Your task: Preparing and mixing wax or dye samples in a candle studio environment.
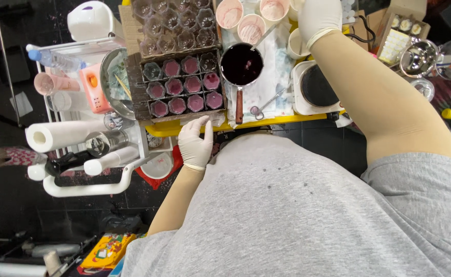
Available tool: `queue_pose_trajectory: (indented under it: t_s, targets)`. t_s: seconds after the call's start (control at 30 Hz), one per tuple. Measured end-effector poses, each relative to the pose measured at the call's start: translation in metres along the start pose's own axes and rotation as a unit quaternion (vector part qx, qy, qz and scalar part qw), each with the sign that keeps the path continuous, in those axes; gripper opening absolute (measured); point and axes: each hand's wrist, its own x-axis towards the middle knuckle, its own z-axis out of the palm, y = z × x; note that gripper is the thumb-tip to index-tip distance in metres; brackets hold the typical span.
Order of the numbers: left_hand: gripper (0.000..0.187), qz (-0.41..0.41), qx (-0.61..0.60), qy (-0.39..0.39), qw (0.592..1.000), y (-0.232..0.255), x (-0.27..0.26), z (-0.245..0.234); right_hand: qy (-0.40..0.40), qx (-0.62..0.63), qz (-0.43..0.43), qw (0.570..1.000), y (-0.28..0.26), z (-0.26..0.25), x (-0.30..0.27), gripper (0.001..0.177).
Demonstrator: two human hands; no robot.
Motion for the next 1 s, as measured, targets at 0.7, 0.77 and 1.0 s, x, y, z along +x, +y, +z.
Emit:
queue_pose_trajectory:
  t_s: [0.7, 0.77, 1.0]
  targets:
    - [0.018, 0.396, -0.151, -0.327, 0.844, 0.217, 0.137, -0.032, 0.164, 0.572, 0.506, 0.624, 0.008, -0.209, -0.371, 0.022]
    - [0.017, 0.455, -0.113, -0.373, 0.801, 0.249, 0.132, -0.005, 0.164, 0.543, 0.556, 0.608, 0.019, -0.177, -0.418, 0.023]
    - [0.021, 0.606, -0.038, -0.443, 0.659, 0.367, 0.079, 0.141, 0.074, 0.511, 0.679, 0.523, 0.099, -0.034, -0.550, 0.027]
